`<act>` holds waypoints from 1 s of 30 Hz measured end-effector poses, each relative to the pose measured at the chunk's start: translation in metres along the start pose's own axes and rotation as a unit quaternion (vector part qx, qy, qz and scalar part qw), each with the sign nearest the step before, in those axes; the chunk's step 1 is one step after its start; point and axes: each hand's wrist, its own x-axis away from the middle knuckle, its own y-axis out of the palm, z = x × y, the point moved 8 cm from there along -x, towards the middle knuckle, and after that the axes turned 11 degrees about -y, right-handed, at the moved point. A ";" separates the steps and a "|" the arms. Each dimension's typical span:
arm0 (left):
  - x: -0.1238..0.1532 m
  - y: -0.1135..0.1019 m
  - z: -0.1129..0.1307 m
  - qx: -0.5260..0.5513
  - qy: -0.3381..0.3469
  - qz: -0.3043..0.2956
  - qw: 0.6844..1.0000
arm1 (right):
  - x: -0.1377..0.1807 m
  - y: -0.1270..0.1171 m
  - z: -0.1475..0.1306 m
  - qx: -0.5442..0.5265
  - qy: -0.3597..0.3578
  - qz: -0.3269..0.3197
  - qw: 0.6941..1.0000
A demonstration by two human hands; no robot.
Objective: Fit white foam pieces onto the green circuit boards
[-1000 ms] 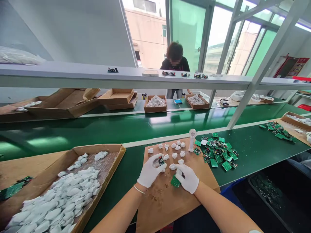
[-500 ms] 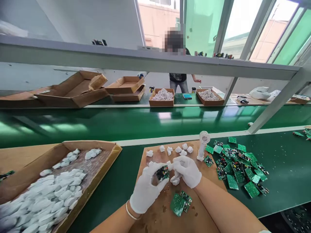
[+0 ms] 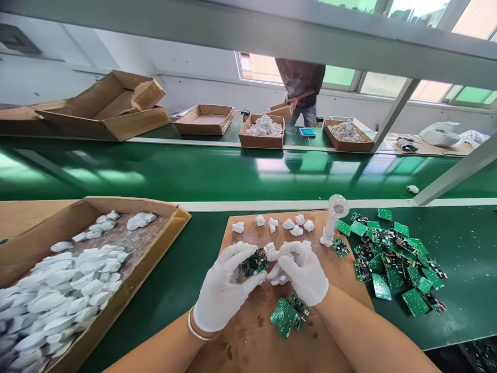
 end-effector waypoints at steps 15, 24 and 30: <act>0.000 0.005 -0.007 0.093 -0.099 -0.025 0.990 | -0.001 -0.009 -0.013 0.086 -0.012 0.079 0.993; 0.000 0.005 -0.010 0.134 -0.106 -0.010 0.985 | -0.001 -0.001 -0.009 0.014 0.010 0.065 0.998; -0.002 0.006 -0.004 0.115 -0.077 -0.029 0.990 | -0.001 -0.003 -0.004 -0.009 0.039 0.040 0.998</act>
